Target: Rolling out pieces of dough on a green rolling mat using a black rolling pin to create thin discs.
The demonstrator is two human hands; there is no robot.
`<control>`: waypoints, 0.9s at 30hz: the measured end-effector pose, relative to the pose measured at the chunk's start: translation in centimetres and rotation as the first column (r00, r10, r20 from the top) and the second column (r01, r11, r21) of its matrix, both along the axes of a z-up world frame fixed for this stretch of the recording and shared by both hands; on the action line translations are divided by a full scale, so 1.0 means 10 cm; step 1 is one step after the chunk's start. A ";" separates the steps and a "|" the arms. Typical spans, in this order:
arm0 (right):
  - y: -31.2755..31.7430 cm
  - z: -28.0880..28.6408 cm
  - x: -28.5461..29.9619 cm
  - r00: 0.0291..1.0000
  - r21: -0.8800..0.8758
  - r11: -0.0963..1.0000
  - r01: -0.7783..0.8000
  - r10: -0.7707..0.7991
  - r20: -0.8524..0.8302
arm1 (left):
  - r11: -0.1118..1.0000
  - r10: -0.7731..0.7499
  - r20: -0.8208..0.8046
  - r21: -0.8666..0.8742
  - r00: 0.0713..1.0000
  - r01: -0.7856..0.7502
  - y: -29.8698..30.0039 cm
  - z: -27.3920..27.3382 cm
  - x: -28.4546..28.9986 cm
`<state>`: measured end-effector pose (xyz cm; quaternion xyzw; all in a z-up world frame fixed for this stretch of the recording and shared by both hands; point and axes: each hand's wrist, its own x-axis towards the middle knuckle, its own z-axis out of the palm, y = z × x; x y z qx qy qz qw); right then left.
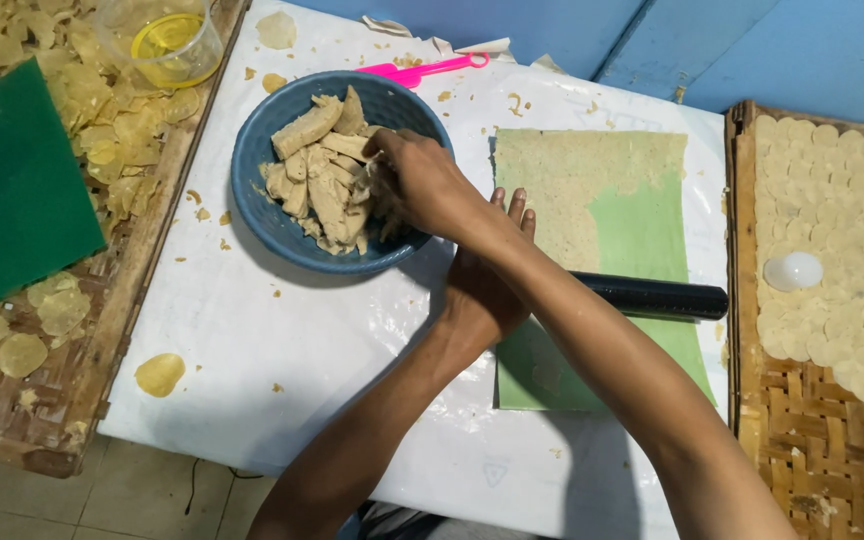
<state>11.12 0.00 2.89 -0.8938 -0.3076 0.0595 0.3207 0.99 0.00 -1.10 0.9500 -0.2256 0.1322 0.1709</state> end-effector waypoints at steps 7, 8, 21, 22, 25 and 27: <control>-0.04 -0.14 -0.04 0.981 0.076 0.996 0.040 -0.025 -0.194 | 0.999 -0.023 0.017 -0.038 1.000 0.024 0.04 -0.02 0.03; -0.04 -0.11 -0.05 0.971 0.087 0.995 0.054 -0.032 -0.237 | 0.999 -0.026 0.022 -0.046 0.999 0.027 0.04 -0.02 0.03; 0.14 -0.20 -0.13 0.993 -0.219 0.975 0.033 -0.058 -0.107 | 0.988 -0.061 0.061 -0.135 0.996 0.068 0.06 -0.07 0.04; 0.13 -0.19 -0.12 0.992 -0.219 0.975 0.036 -0.061 -0.108 | 0.988 -0.064 0.060 -0.136 0.996 0.071 0.06 -0.07 0.03; 0.08 -0.16 -0.11 0.989 -0.236 0.972 0.002 -0.037 -0.143 | 0.984 -0.084 0.068 -0.151 0.994 0.094 0.07 -0.08 0.04; 0.00 -0.17 -0.14 0.986 -0.239 0.971 -0.016 -0.025 -0.167 | 0.979 -0.106 0.068 -0.170 0.992 0.116 0.05 -0.11 0.05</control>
